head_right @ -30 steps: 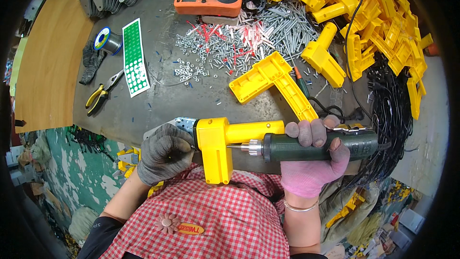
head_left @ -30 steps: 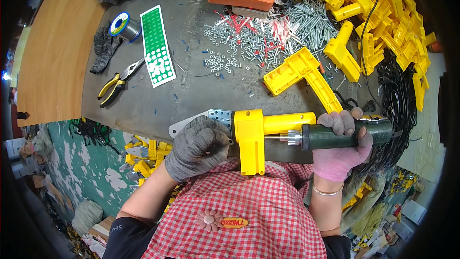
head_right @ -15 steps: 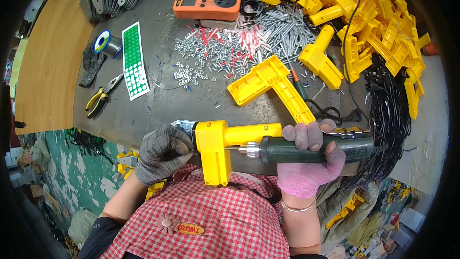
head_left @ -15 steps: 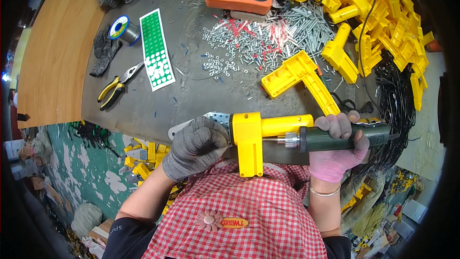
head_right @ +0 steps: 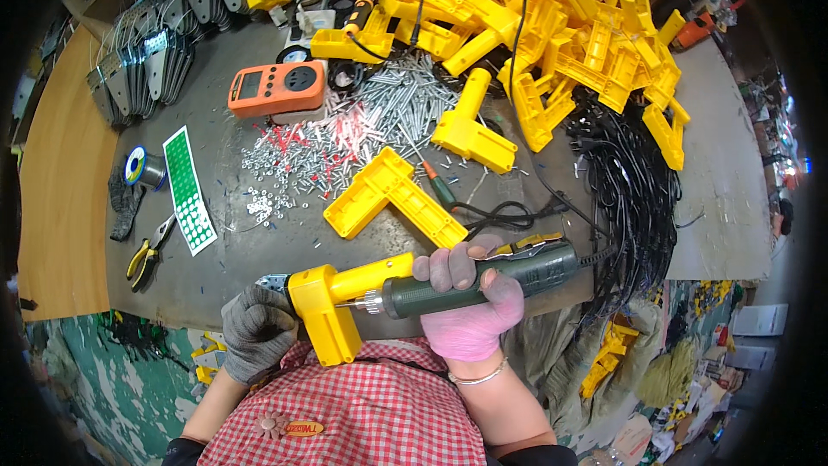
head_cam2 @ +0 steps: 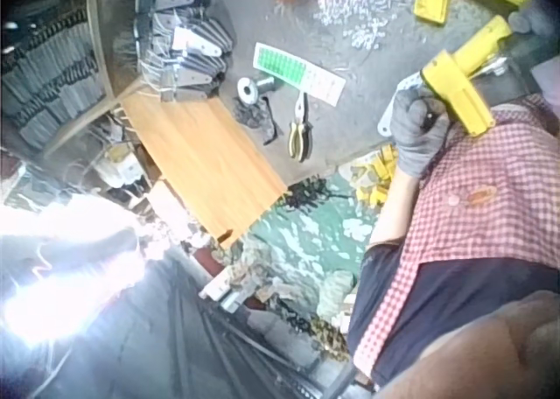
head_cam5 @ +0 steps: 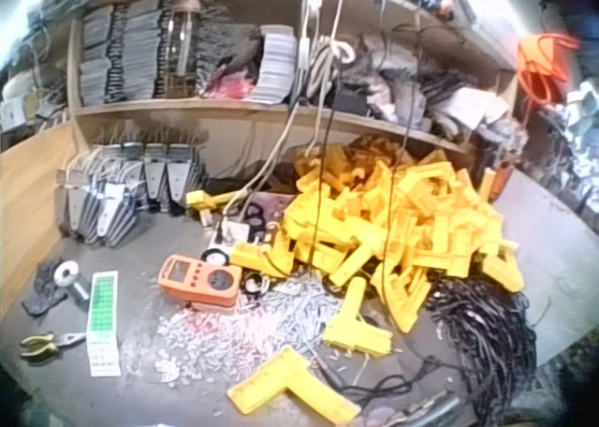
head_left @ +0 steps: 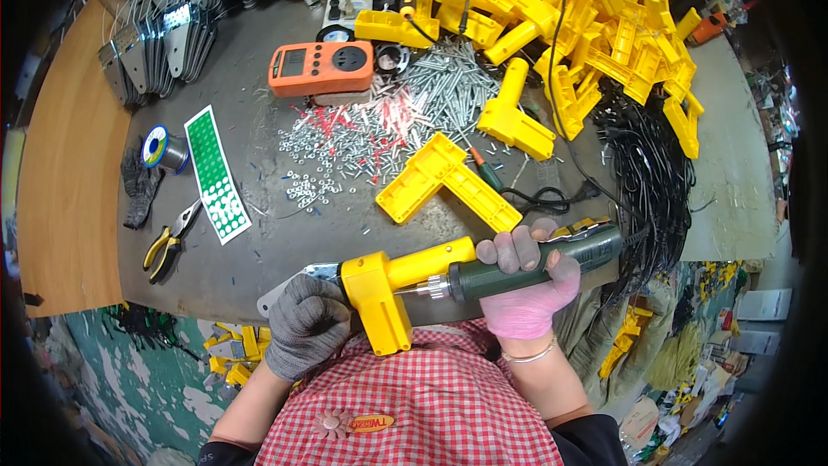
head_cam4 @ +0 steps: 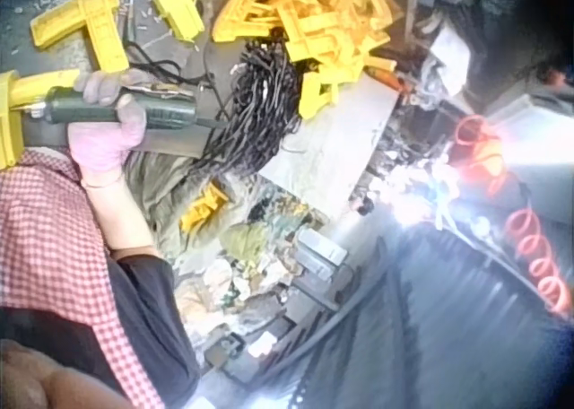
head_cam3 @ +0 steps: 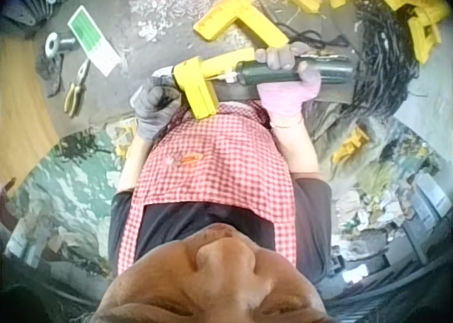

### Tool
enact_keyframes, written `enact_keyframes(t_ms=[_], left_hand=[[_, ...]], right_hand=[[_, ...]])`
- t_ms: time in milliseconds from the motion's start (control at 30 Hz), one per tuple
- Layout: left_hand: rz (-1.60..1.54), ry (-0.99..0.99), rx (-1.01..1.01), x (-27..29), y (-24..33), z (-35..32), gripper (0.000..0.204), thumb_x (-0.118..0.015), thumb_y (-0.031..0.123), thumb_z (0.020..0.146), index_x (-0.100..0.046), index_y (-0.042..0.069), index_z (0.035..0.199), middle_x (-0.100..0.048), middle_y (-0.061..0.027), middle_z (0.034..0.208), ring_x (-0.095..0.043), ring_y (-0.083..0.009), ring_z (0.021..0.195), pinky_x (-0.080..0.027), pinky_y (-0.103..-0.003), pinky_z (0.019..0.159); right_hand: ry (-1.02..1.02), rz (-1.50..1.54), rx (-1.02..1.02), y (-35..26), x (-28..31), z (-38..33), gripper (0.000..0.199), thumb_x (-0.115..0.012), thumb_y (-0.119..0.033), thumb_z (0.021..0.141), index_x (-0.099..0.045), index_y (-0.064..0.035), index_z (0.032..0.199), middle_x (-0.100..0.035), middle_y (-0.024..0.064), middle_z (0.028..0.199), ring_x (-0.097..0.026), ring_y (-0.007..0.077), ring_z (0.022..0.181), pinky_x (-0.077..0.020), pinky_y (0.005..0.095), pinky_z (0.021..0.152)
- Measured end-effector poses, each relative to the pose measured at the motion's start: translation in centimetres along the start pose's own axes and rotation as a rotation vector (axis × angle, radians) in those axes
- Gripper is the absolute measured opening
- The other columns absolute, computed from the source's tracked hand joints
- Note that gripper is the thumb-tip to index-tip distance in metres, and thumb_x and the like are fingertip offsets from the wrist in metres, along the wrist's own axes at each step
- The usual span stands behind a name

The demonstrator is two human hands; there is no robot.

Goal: The person assembles internal electrical components into yellow plastic handheld tool housings by wiring internal wires and a circuit indicator strip, then securing them with screws. The person uses a soldering iron to connect wires and an electric screwdriver to fasten screws.

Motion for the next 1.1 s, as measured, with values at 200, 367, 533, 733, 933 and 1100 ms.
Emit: enact_keyframes(t_ms=[200,367,533,733,933,1100], left_hand=[[-0.100,-0.010,0.114,0.0,-1.4,-0.6,0.023,-0.082,-0.001,0.065,-0.066,0.010,0.079,-0.068,-0.0072,0.083,-0.066,-0.0219,0.076,-0.053,-0.033,0.067],[0.041,-0.052,-0.025,0.3,1.1,-0.3,0.034,-0.078,-0.001,0.064,-0.069,0.012,0.094,-0.069,-0.0102,0.101,-0.064,-0.0264,0.084,-0.051,-0.038,0.071],[0.492,-0.373,-0.556,-5.1,7.3,-0.2,0.029,-0.065,0.017,0.086,-0.067,0.020,0.114,-0.065,-0.0019,0.122,-0.061,-0.0250,0.114,-0.045,-0.047,0.097],[0.422,-0.709,-0.533,-2.1,7.4,4.6,0.030,-0.060,0.016,0.089,-0.064,0.019,0.119,-0.065,-0.0052,0.123,-0.061,-0.0268,0.119,-0.043,-0.049,0.109],[-0.375,-0.287,0.072,9.8,-0.6,8.8,0.040,-0.087,0.002,0.074,-0.063,0.010,0.105,-0.066,-0.0073,0.115,-0.063,-0.0233,0.114,-0.051,-0.038,0.099],[-0.965,-0.117,0.420,11.1,-6.3,5.9,0.056,-0.093,0.001,0.065,-0.057,0.011,0.106,-0.067,-0.0094,0.113,-0.063,-0.0285,0.116,-0.050,-0.043,0.103]], right_hand=[[0.319,-0.001,-0.135,-3.3,1.7,0.0,0.038,-0.069,-0.038,0.091,-0.057,-0.0087,0.112,-0.053,0.0054,0.079,-0.054,0.0221,0.081,-0.0463,0.0429,0.085],[0.610,-1.628,0.142,-20.5,8.0,0.8,0.042,-0.074,-0.021,0.089,-0.054,-0.0051,0.122,-0.060,0.0166,0.103,-0.060,0.0323,0.102,-0.0499,0.0433,0.090],[0.381,-2.607,0.660,-18.6,4.1,3.0,0.046,-0.072,-0.005,0.078,-0.061,-0.0126,0.122,-0.054,0.0168,0.108,-0.055,0.0359,0.101,-0.0468,0.0459,0.089],[-0.026,-2.672,0.155,-14.0,6.3,6.4,0.026,-0.070,-0.016,0.081,-0.068,-0.0109,0.107,-0.066,0.0136,0.094,-0.062,0.0375,0.090,-0.0537,0.0483,0.078],[-0.484,-1.110,-0.851,-2.1,-3.7,5.2,0.022,-0.060,-0.020,0.099,-0.064,-0.0022,0.110,-0.058,-0.0022,0.078,-0.053,0.0070,0.070,-0.0444,0.0260,0.063],[-0.718,-1.484,0.364,4.1,-15.5,12.0,0.014,-0.060,-0.009,0.098,-0.063,-0.0037,0.110,-0.064,0.0108,0.084,-0.063,0.0230,0.074,-0.0500,0.0357,0.067]])
Point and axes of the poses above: each hand's wrist, its own z-axis towards the middle knuckle, its own x-axis out of the back of the hand, y = z × x, the point moved 8 cm from there along z, towards the middle knuckle
